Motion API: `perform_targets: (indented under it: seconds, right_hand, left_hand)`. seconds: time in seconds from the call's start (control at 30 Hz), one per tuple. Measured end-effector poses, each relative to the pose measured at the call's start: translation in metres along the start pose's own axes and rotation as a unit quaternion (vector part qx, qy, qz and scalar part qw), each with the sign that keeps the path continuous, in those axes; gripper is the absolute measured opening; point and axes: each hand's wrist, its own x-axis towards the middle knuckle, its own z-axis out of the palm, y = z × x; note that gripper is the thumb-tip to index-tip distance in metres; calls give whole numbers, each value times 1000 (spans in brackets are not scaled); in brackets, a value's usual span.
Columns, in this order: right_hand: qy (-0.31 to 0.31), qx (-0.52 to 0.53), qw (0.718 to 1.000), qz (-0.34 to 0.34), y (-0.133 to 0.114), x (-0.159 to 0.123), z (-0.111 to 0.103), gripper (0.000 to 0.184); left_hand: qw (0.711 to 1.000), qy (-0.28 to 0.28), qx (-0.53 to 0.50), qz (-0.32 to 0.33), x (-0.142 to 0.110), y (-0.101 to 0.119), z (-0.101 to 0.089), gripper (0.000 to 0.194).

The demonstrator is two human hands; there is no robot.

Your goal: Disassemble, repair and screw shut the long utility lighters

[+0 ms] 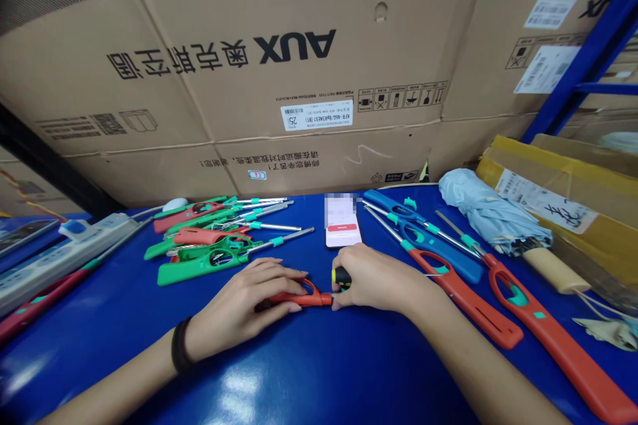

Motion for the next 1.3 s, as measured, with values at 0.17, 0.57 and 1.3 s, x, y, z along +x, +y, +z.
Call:
perform_targets:
  seconds: [0.17,0.57,1.3]
  right_hand:
    - [-3,-3,1000,-1,5,-2,-2,20]
    - [-8,-5,1000,25,4,-1,0,18]
    - [-16,6,1000,1,-1,-1,-2,22]
  left_hand:
    - [999,18,-14,-40,-1,2,1,15]
    - [996,48,-2,-71,-2,8,4,14]
    - [993,54,-35,-102,-6,2,10,9]
